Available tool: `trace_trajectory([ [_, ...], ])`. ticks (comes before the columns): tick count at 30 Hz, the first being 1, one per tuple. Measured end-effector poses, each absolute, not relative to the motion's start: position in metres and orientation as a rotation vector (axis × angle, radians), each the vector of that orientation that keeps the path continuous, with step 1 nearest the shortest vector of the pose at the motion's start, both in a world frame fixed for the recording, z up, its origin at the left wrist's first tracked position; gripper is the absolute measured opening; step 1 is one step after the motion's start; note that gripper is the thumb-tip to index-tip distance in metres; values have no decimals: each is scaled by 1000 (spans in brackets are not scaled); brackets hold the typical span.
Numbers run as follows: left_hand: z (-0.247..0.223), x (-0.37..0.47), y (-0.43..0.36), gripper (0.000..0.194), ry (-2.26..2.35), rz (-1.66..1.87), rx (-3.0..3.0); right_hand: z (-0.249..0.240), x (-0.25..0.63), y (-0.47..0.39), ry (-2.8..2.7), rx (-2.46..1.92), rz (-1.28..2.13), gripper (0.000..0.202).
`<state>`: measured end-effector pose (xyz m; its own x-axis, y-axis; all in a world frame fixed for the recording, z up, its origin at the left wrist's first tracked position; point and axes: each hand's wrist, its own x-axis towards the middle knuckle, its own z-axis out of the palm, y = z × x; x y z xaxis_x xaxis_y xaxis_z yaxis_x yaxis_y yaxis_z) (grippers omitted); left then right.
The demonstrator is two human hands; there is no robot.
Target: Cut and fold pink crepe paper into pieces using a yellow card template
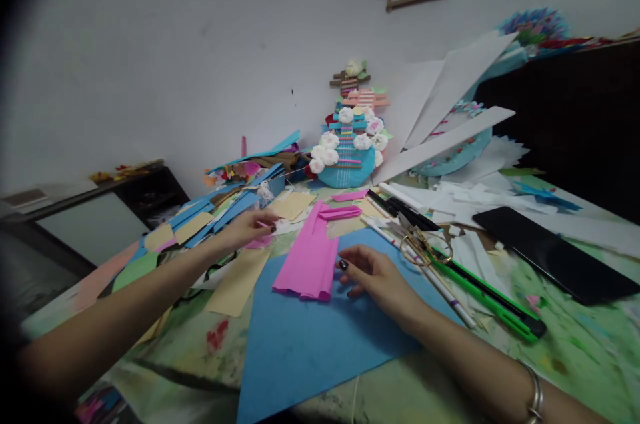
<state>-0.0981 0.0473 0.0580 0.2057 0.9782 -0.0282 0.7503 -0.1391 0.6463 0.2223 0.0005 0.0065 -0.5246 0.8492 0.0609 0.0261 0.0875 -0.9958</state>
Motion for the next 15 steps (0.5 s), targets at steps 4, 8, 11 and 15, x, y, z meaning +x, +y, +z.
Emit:
trace_trajectory([
  [4,47,-85,39,39,1480,417,2097,-1,223,3,-1752,-857,1407,31],
  [8,51,-63,21,73,1178,254,2390,-8,220,1,-1886,-811,1263,38],
  [11,47,-47,16,55,1088,261,2583,-9,215,-2,-1985,-796,1136,43],
  [15,37,-35,25,34,1015,350,2742,-4,209,-4,-2006,-790,1045,29],
])
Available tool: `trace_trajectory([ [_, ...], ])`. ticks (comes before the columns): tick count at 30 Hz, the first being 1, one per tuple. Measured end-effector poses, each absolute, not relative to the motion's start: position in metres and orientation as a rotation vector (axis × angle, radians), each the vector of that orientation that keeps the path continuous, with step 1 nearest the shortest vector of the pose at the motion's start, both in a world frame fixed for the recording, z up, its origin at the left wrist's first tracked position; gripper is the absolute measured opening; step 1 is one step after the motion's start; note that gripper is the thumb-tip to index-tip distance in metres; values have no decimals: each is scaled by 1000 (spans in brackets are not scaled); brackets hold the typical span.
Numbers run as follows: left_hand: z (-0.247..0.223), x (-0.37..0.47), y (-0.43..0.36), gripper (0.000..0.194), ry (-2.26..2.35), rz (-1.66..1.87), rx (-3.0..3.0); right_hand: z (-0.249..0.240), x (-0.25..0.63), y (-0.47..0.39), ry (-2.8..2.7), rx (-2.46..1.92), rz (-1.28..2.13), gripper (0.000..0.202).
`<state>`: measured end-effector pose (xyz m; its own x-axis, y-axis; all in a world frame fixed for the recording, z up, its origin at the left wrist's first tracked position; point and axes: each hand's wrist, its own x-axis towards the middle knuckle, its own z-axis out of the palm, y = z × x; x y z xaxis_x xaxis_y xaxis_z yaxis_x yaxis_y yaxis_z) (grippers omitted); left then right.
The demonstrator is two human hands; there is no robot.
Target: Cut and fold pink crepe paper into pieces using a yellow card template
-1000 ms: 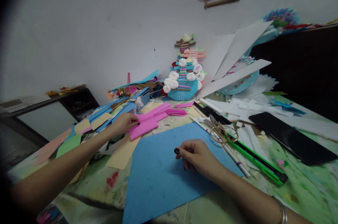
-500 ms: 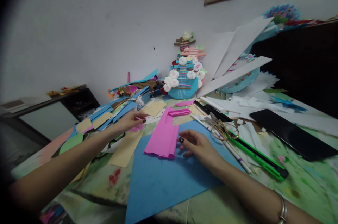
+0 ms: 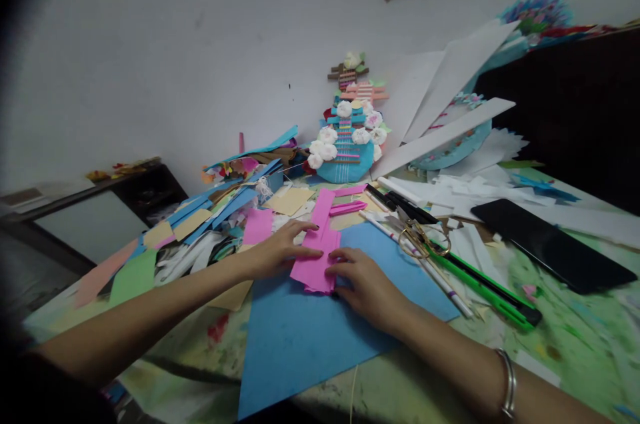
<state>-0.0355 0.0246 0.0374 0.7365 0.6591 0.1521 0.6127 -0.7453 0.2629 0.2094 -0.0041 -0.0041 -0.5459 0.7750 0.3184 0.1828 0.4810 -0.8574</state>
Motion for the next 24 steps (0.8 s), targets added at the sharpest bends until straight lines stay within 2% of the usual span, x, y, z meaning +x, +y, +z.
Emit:
trace_trajectory([
  [3,42,-34,36,22,988,462,2789,2,211,-1,-1921,-795,1058,11],
  [5,54,-35,43,16,988,538,2791,6,215,3,-1815,-804,1108,8],
  [10,91,-31,52,13,963,632,2773,7,221,13,-1473,-806,1379,29],
  [18,128,9,61,17,1106,593,2733,12,220,5,-1129,-728,1703,25],
  [24,147,38,64,7,1116,509,2685,24,219,-3,-1106,-626,1753,51],
])
